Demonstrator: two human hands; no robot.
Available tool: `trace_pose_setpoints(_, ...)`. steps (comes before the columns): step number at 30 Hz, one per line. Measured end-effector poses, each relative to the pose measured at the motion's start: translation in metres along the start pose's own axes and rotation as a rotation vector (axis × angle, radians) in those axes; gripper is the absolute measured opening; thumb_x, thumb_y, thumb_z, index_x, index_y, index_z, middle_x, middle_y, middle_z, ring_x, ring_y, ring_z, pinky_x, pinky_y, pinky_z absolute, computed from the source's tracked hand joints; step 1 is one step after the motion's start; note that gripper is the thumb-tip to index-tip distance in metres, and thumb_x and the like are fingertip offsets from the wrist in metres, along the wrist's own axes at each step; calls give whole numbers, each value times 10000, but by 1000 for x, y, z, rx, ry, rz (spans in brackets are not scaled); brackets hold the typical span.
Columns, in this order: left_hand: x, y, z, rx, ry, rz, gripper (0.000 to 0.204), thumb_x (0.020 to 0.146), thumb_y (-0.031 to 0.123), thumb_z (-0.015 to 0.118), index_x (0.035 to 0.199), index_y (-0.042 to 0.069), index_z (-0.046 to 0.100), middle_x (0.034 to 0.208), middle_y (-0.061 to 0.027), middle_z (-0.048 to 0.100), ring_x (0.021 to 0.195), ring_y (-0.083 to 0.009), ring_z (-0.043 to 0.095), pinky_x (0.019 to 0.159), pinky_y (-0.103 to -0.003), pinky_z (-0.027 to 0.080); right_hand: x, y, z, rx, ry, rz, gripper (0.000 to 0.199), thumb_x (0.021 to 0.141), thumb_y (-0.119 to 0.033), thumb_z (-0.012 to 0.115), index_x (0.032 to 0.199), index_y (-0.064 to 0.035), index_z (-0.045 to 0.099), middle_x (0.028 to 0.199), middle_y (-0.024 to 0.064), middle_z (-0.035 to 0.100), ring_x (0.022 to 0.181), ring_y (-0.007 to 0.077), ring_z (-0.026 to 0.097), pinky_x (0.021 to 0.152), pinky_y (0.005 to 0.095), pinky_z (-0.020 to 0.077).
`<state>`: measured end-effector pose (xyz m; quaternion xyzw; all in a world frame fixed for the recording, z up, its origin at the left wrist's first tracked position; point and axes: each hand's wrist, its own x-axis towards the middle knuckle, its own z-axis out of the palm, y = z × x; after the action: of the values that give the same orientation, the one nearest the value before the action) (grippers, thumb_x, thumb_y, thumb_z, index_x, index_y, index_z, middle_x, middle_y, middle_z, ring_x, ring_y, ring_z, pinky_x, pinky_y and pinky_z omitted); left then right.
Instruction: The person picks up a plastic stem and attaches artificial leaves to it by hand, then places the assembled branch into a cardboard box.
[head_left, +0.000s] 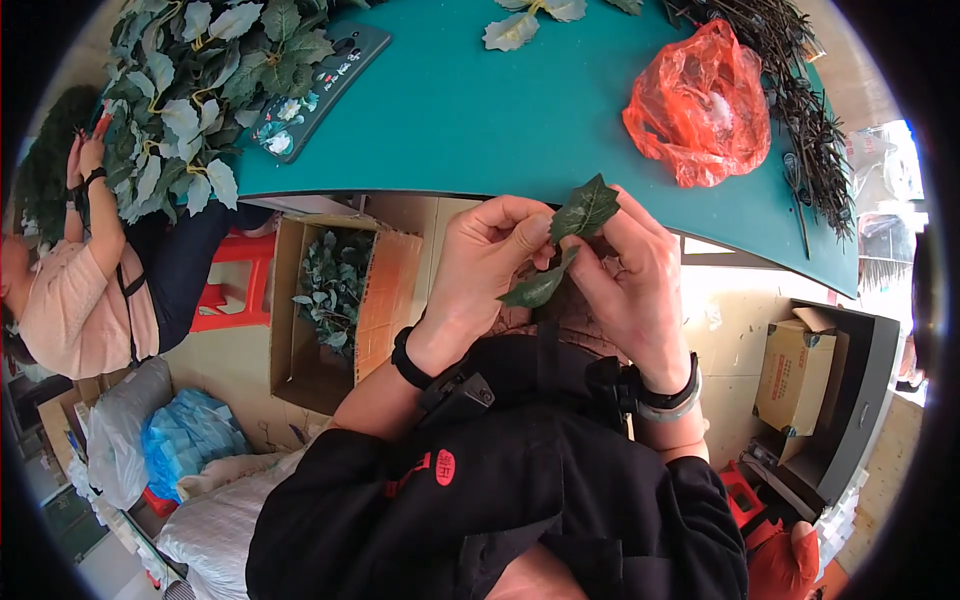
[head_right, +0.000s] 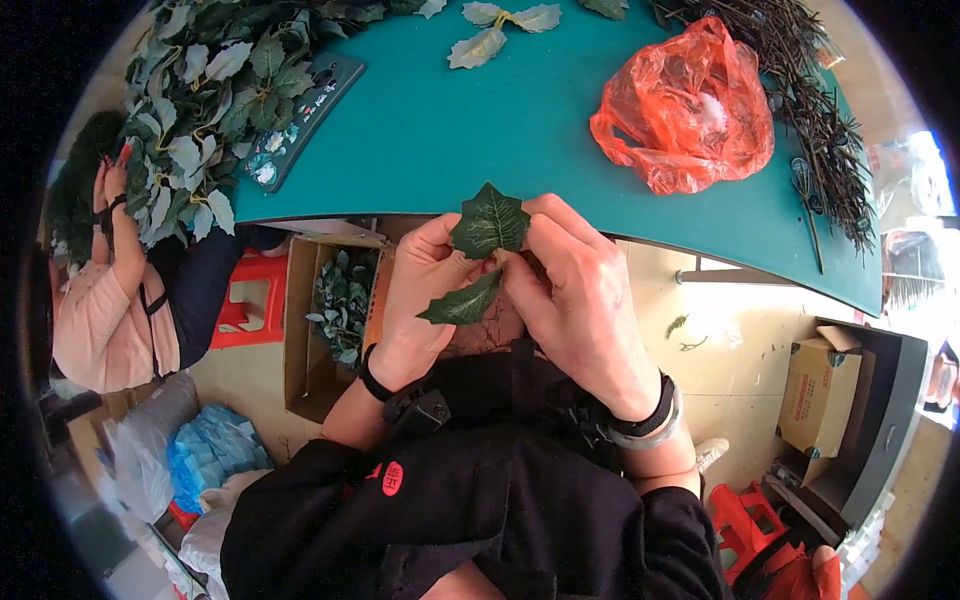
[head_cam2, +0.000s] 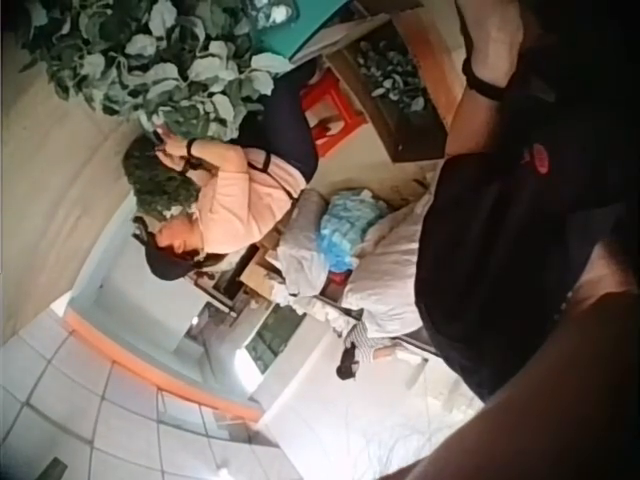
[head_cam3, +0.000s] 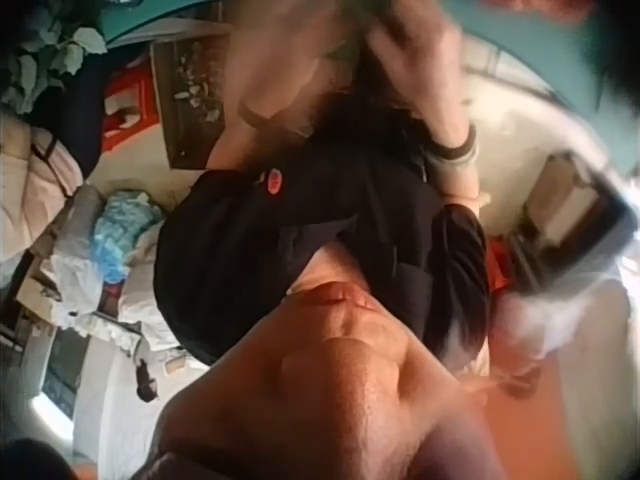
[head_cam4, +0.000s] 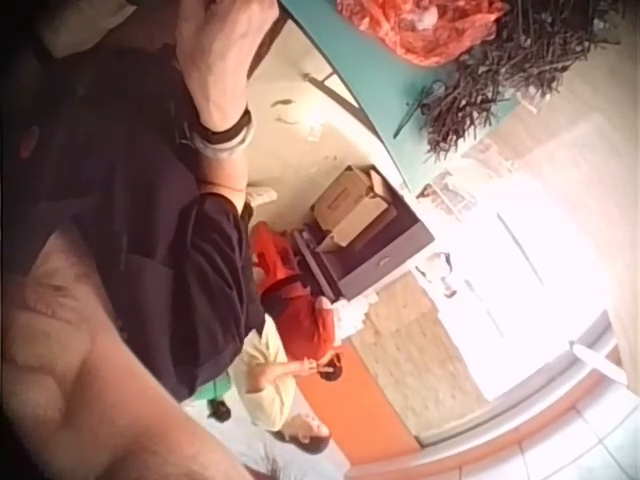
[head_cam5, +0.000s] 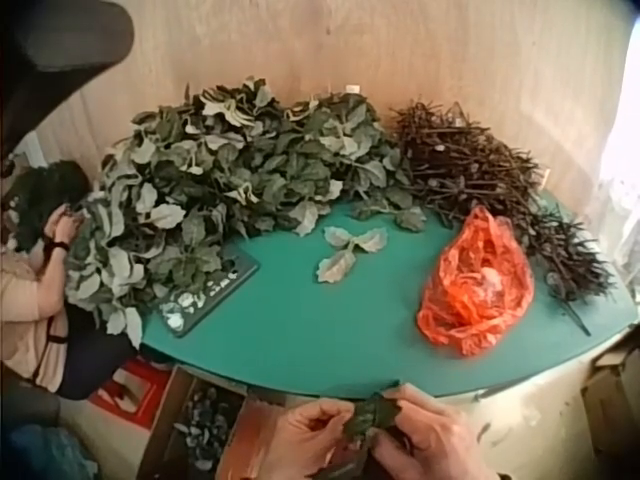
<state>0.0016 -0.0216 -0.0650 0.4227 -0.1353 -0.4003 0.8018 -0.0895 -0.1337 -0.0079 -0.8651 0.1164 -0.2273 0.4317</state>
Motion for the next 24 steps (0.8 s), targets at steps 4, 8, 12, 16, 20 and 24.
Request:
trace_pose_setpoints(4, -2, -2, 0, 15, -6, 11, 123, 877, 108, 636, 928, -3, 643, 787, -17, 630, 656, -57, 549, 607, -194, 452, -2, 4, 2, 8, 4, 19, 86, 752, 39, 592, 836, 20, 594, 800, 92, 562, 658, 201, 560, 587, 281, 425)
trace_pose_setpoints(8, -3, -5, 2, 86, 18, 95, 130, 878, 107, 634, 943, -6, 644, 796, -19, 634, 664, -56, 557, 612, -191, 459, 0, 2, 0, 29, -1, 20, 88, 750, 39, 600, 824, 19, 557, 804, 117, 540, 674, 266, 548, 590, 321, 424)
trace_pose_setpoints(12, -2, -3, 5, 81, 28, 116, 131, 878, 103, 634, 951, -5, 645, 800, -17, 635, 679, -55, 564, 624, -186, 463, 1, 10, 1, 96, 22, 52, 110, 737, 38, 617, 800, 22, 528, 796, 122, 528, 667, 276, 544, 581, 330, 418)
trace_pose_setpoints(16, -2, 4, 6, 98, 36, 89, 125, 878, 105, 635, 941, -3, 644, 795, -13, 631, 671, -50, 555, 614, -178, 450, -1, 11, -2, 178, 18, 133, 87, 761, 40, 617, 817, 20, 554, 823, 53, 535, 681, 126, 514, 570, 240, 399)
trace_pose_setpoints(20, -2, 6, 5, 159, 7, 103, 120, 882, 104, 630, 942, 1, 637, 791, -5, 625, 671, -41, 547, 617, -181, 447, -2, 10, -3, 166, 1, 141, 80, 774, 45, 613, 828, 17, 561, 844, 18, 528, 702, 52, 495, 566, 196, 389)
trace_pose_setpoints(24, -2, 4, -1, 188, -57, 72, 118, 884, 110, 630, 950, 13, 633, 794, 7, 621, 680, -30, 538, 610, -177, 435, -1, 7, -4, 159, -26, 134, 75, 783, 50, 606, 828, 16, 557, 842, 11, 521, 710, 51, 492, 565, 196, 386)
